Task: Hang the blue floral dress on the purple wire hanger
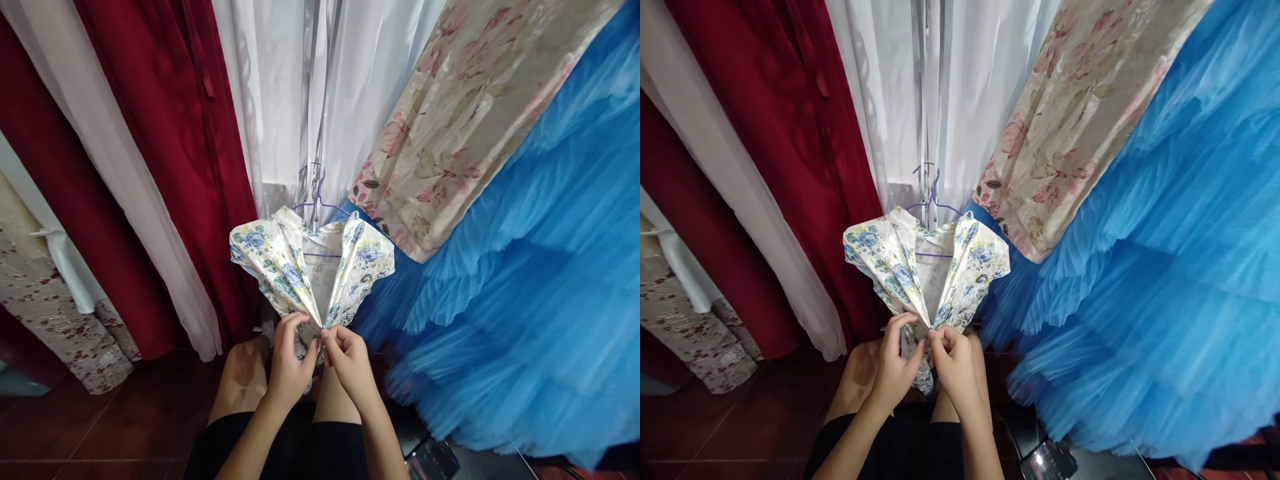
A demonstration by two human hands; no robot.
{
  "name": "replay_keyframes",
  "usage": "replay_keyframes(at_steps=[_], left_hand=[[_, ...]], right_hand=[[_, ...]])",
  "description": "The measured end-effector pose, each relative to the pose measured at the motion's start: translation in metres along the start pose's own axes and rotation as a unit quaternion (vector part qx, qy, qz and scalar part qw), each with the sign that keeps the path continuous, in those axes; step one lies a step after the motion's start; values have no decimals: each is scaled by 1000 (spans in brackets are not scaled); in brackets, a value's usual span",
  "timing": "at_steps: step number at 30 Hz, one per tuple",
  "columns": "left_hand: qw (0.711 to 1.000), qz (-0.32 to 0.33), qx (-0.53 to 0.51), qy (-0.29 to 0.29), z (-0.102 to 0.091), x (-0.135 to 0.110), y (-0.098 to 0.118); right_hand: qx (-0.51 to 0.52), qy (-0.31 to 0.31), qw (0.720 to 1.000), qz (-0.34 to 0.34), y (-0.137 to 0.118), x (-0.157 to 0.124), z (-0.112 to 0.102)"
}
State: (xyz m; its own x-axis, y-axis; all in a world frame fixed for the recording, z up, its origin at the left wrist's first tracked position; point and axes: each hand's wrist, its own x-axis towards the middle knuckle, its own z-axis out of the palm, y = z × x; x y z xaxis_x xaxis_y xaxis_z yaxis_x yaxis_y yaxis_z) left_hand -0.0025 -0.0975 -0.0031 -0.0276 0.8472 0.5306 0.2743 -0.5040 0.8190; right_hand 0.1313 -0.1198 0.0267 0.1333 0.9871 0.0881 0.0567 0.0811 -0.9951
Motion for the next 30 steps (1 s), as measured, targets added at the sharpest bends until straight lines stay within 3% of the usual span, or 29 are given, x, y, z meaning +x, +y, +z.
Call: replay_keyframes(at_steps=[2,7,11,14,18,21,26,28,30], left_hand=[[997,-24,6,-73,10,5,0],[993,-25,9,-113,11,5,-3],[989,-17,41,-144,-1,10,-4],[980,-16,79,-183,-9,16,-4],[969,-1,113,-221,-16,16,-1],[970,-2,100,-220,-17,8,-3],[970,-50,6,-237,-12,12,-16],[974,-25,-2,-224,-14,30,-13],[985,16,0,-171,-18,59,-1]], right_hand=[[17,-11,1000,-4,-3,-3,3],[62,6,998,4,-2,3,8],[135,15,990,38,-11,34,13],[174,26,984,13,-39,77,15],[200,37,979,-20,-97,139,13],[197,54,978,-35,-128,162,11],[140,31,984,-110,-118,153,9],[130,28,983,-129,-107,146,7],[129,27,983,-130,-101,141,6]])
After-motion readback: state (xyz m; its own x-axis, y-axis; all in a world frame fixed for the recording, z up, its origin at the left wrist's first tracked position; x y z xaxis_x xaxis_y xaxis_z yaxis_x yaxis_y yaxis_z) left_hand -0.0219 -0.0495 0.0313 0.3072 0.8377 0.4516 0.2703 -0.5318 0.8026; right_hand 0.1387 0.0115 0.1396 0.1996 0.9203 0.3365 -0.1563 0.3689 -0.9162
